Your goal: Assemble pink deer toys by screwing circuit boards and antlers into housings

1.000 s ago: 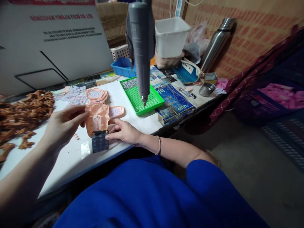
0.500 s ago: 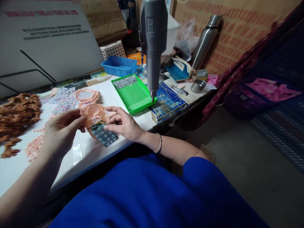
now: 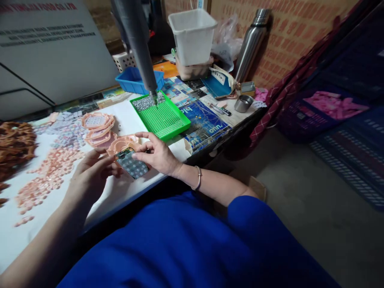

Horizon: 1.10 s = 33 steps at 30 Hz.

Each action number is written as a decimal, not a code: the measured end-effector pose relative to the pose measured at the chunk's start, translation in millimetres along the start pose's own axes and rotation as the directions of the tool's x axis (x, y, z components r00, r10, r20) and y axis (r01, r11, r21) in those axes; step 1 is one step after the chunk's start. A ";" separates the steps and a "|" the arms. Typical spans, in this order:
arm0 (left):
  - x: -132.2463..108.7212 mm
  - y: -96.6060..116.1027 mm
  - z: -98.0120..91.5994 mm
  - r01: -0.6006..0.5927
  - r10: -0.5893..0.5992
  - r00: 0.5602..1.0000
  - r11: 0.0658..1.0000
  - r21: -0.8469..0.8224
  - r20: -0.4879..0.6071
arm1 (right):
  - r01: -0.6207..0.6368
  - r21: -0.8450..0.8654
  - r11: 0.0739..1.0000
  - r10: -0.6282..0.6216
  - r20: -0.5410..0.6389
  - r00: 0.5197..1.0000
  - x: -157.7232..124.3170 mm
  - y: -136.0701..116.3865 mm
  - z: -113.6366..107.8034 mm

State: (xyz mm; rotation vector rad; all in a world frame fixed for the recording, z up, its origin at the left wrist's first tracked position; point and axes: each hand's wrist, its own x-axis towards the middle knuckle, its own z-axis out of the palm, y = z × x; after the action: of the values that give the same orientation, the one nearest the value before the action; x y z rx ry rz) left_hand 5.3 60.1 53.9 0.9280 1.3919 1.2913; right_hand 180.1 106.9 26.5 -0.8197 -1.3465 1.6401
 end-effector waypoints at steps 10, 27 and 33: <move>-5.0 -18.9 10.9 0.051 -0.049 0.989 0.999 -0.011 0.137 | 0.197 -0.313 0.929 -0.199 0.025 0.980 -11.4 13.9 -4.9; -6.1 -13.0 48.8 0.072 -0.082 0.963 0.996 0.047 0.256 | 0.124 0.195 0.973 -0.092 -0.166 0.982 -54.0 5.3 -58.3; -4.9 -18.7 44.2 0.223 -0.279 0.942 0.936 0.273 0.187 | 0.340 -0.104 0.935 -0.344 -0.503 0.793 -58.9 -57.6 -135.0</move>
State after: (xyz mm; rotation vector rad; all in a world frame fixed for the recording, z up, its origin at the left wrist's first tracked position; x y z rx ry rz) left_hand 50.9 63.0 38.4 0.9905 1.4603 0.8046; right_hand 335.7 115.7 53.2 -0.8797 -1.0384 1.0291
